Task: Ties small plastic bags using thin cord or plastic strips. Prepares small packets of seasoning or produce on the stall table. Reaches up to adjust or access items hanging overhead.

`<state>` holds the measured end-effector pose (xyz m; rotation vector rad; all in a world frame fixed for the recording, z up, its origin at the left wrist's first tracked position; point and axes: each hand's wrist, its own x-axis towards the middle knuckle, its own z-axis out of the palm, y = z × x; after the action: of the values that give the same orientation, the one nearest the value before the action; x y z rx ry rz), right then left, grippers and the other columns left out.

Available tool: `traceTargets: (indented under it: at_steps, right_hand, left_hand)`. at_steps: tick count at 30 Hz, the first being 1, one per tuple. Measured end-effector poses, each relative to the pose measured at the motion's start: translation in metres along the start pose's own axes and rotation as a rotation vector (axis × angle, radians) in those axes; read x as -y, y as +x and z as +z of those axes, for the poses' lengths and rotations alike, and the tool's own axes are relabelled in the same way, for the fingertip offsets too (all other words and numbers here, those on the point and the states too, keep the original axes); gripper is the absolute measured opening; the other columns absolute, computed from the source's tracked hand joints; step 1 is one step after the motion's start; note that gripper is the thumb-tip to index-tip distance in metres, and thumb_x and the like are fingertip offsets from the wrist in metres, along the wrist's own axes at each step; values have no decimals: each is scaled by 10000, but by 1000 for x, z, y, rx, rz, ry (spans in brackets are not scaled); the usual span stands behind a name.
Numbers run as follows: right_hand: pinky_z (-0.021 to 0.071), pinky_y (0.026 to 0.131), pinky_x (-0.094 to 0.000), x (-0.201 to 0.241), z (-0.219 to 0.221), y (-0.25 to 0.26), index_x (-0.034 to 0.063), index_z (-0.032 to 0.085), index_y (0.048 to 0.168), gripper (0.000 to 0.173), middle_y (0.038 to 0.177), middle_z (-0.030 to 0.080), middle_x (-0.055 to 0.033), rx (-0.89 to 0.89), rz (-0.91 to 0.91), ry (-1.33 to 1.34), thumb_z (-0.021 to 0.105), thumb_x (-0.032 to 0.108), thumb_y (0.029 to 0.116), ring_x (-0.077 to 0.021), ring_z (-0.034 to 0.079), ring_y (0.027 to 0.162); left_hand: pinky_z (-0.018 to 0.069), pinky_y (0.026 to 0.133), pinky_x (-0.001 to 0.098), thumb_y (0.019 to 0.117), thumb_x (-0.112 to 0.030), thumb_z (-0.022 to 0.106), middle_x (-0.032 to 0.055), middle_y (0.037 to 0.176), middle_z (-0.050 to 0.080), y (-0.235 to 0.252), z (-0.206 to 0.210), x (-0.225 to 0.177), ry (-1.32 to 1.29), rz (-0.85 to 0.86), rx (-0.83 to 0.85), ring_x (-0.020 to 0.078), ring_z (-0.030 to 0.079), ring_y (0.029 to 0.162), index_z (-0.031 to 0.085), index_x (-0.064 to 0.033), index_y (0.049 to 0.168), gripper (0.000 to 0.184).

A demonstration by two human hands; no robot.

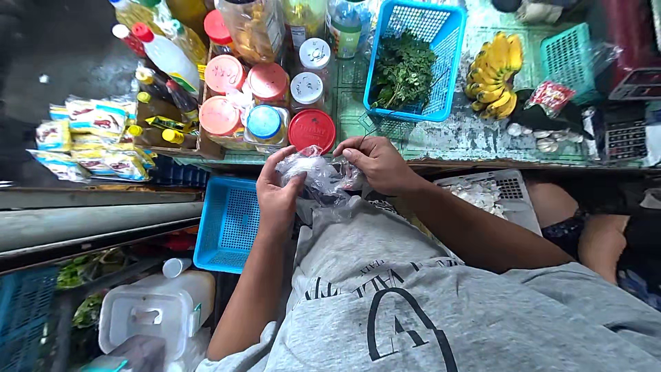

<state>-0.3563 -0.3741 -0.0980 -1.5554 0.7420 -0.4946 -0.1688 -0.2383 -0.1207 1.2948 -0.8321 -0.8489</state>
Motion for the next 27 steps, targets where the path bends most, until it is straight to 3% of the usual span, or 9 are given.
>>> traceTargets:
  at_steps: [2,4,8,10,12,16,22,27]
  right_hand:
    - [535,568,-258,0,3,-1,69,726,1071,214,853,697,-24,7,11,-40,516,105,1054,-87,615,637]
    - [547,583,-257,4,4,-1,43,730,1033,174,826,698,-34,99,18,-14,559,73,1023,-91,625,643]
    - [550,597,-225,8,2,5,8,736,985,124,815,709,-36,313,38,51,615,34,981,-70,638,666]
    - [570,648,-236,9,2,9,-14,712,1029,120,855,705,-52,373,31,130,610,2,969,-82,650,713]
    - [580,683,-257,7,8,9,-18,667,1087,150,894,689,-69,356,0,225,575,-25,969,-99,652,745]
    - [584,705,-257,2,23,13,0,647,1089,151,922,679,-68,208,-80,266,554,-45,979,-101,654,766]
    - [577,704,-251,-6,31,16,7,651,1108,160,942,671,-59,149,-93,211,568,-33,978,-97,643,769]
    - [567,668,-248,-3,29,22,31,643,1108,142,922,660,-52,130,-57,217,558,18,995,-98,630,745]
  left_hand:
    - [592,906,329,883,-27,736,44,1206,655,2,-1,-2,114,114,14,154,655,1080,691,-74,1223,346]
    - [587,885,306,911,-38,719,30,1147,671,3,-3,-5,153,127,38,133,658,1040,723,-73,1125,217]
    - [596,708,251,994,-124,631,-2,998,723,4,-5,-9,-62,-73,137,70,681,808,722,-116,1084,128]
    - [593,677,243,993,-135,634,0,957,725,4,-2,-5,-113,-115,164,68,679,771,716,-129,1072,114]
    - [591,702,239,995,-120,634,-14,960,713,2,1,-2,-121,-106,165,58,675,800,702,-141,1064,100]
    - [578,693,249,975,-65,628,-4,933,683,-1,19,4,-74,-54,80,69,655,798,671,-119,1051,103]
    - [593,730,276,958,-69,632,8,913,707,11,15,25,216,-4,-38,69,681,797,661,-76,1054,101]
    - [604,739,293,1011,-118,590,19,969,718,8,-6,16,-156,-199,72,94,687,829,686,-102,1100,132]
